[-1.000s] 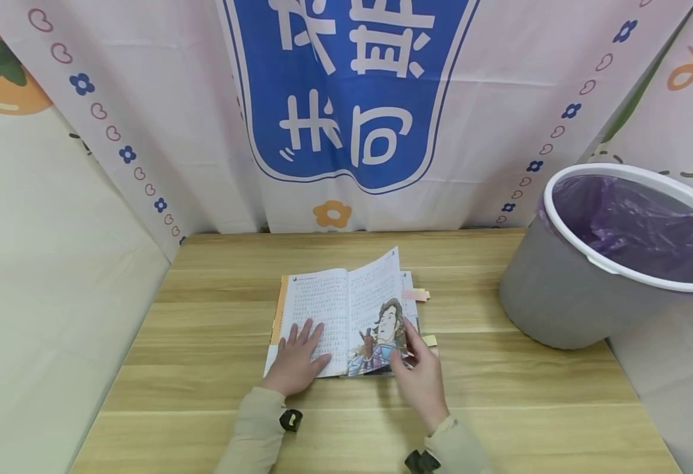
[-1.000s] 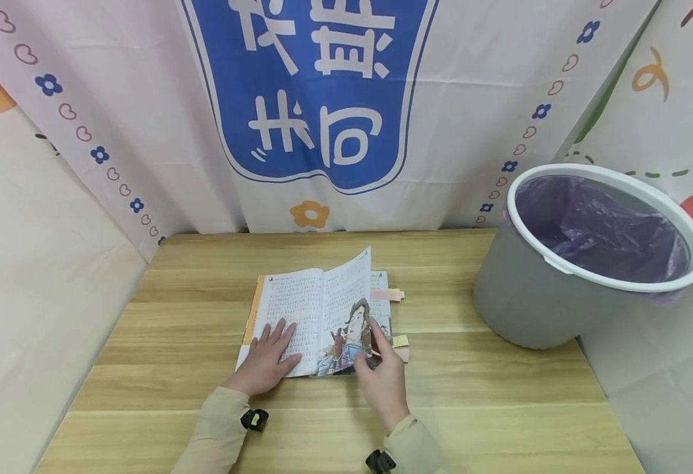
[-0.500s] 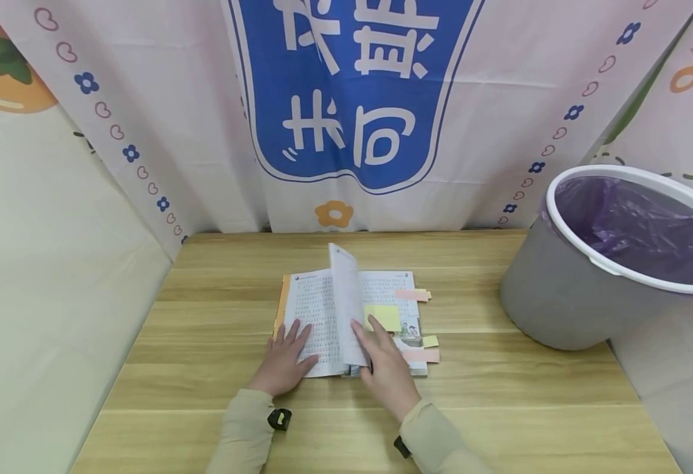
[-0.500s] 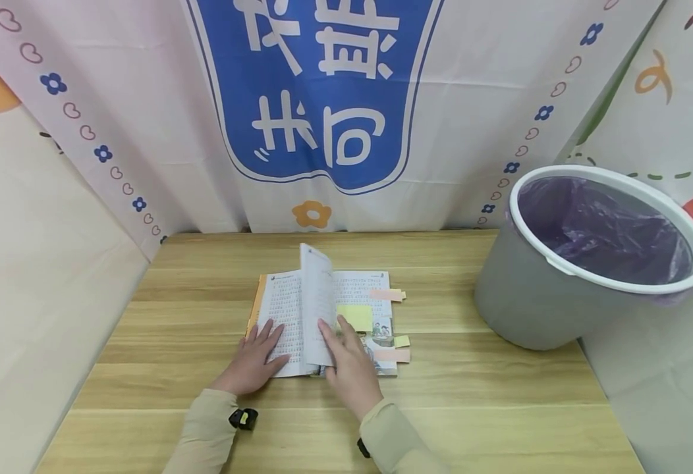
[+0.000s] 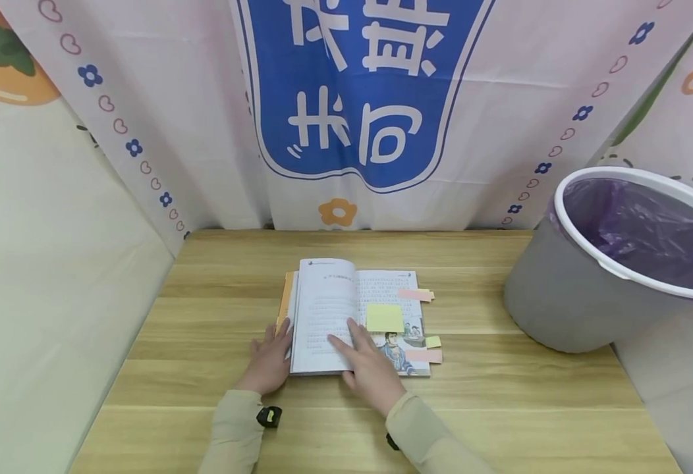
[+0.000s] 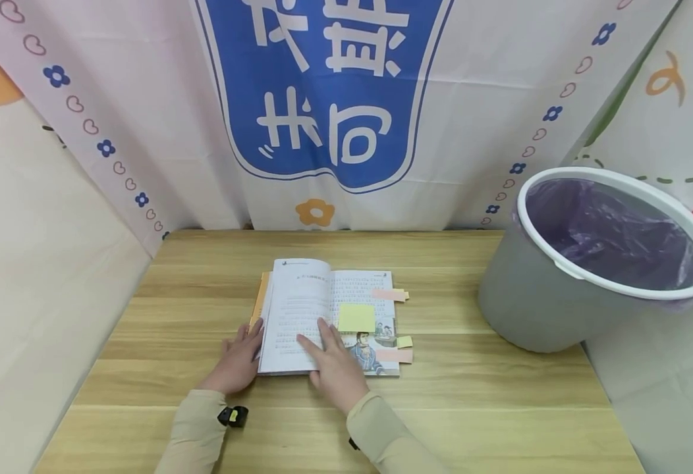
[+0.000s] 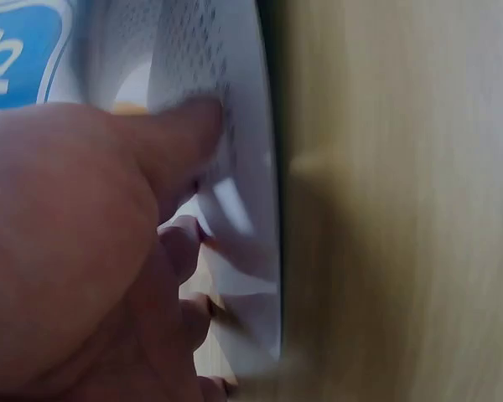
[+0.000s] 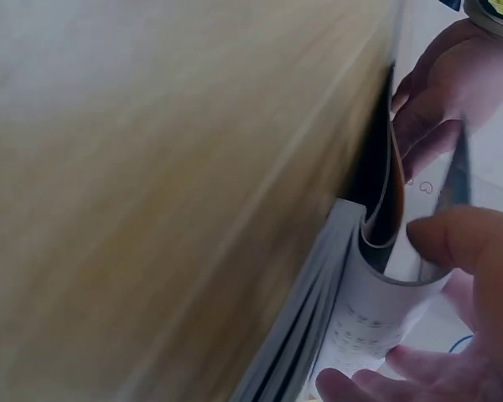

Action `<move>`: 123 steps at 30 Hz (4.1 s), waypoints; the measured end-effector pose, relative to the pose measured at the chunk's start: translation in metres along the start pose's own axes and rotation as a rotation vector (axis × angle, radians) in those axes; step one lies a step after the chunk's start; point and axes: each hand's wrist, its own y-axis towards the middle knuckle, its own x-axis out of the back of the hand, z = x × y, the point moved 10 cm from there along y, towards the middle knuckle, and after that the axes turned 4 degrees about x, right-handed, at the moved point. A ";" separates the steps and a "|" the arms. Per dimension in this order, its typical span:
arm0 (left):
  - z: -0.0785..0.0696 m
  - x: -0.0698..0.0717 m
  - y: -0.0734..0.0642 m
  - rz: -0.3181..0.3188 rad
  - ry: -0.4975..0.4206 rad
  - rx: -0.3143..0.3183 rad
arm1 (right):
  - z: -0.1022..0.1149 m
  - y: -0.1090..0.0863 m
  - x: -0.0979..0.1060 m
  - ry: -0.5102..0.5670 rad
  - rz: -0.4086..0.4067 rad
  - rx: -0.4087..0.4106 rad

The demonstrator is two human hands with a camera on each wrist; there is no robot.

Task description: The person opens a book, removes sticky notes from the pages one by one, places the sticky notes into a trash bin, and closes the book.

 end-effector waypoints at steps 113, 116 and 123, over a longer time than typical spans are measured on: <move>-0.115 -0.036 0.018 -0.025 0.171 -0.073 | -0.084 0.022 0.046 -0.212 0.073 0.043; -0.116 -0.034 0.017 -0.027 0.169 -0.076 | -0.085 0.022 0.049 -0.207 0.053 0.031; -0.116 -0.034 0.016 -0.030 0.175 -0.075 | -0.088 0.024 0.056 -0.208 0.023 0.012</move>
